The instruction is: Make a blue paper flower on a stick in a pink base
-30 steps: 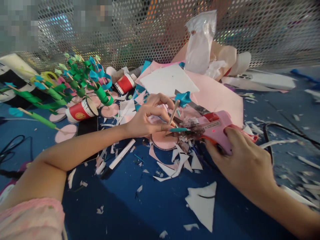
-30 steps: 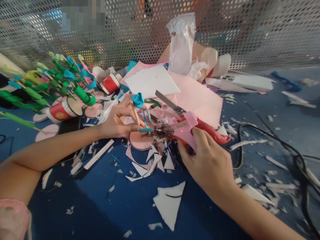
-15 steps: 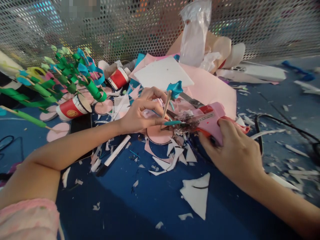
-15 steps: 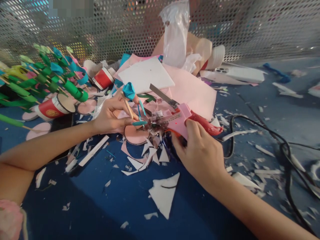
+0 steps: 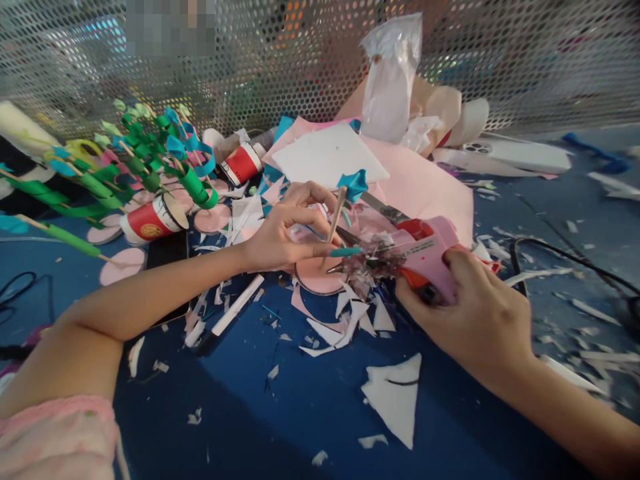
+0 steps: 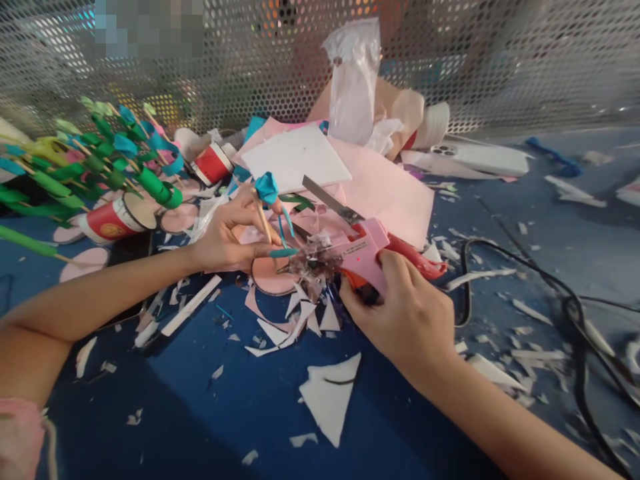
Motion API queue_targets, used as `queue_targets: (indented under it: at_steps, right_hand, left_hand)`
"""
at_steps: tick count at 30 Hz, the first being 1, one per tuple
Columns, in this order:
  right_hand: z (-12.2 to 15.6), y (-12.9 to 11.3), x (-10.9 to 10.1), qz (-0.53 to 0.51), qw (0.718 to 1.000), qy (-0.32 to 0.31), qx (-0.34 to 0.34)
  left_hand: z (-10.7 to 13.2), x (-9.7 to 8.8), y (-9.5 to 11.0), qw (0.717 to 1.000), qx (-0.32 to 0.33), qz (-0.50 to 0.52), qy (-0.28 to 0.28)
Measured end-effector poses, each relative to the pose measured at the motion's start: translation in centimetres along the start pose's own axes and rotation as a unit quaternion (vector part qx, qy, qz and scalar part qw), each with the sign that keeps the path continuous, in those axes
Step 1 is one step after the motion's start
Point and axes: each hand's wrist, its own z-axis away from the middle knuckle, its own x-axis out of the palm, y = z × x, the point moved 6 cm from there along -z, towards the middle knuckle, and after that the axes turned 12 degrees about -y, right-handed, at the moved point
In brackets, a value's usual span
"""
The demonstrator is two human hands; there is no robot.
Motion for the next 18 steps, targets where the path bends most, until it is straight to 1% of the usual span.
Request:
queue_targets:
  at_steps: [2,5,8,10,12,15,16,18]
  right_hand:
    - [0.0,0.0,-0.3,0.014,1.000,0.023,0.000]
    - [0.0,-0.1,-0.6,0.011,0.999,0.041,-0.006]
    - [0.0,0.0,-0.7,-0.013,0.999,0.041,-0.003]
    - [0.0,0.2,-0.6,-0.029,0.999,0.032,0.015]
    - [-0.1,0.5,-0.5,-0.055,0.998,0.016,0.038]
    - [-0.3,1.3,-0.3,-0.123,0.988,-0.013,0.087]
    - [-0.4,1.5,-0.3,-0.149,0.983,-0.020,0.104]
    - [-0.5,1.9,-0.3,-0.190,0.973,-0.025,0.130]
  left_hand:
    - [0.0,-0.1,0.1,1.000,-0.011,-0.008,-0.002]
    - [0.0,-0.1,0.1,0.999,-0.043,-0.008,-0.019]
    - [-0.2,0.1,-0.1,0.996,-0.070,0.006,-0.057]
    - [-0.5,0.0,-0.2,0.994,-0.070,0.013,-0.088]
    - [-1.0,-0.3,0.0,0.989,-0.064,0.005,-0.132]
    - [-1.6,-1.4,0.5,0.970,-0.076,-0.038,-0.228]
    - [-1.6,-1.8,0.6,0.957,-0.095,-0.061,-0.267]
    - [-1.5,-2.8,0.7,0.921,-0.153,-0.134,-0.332]
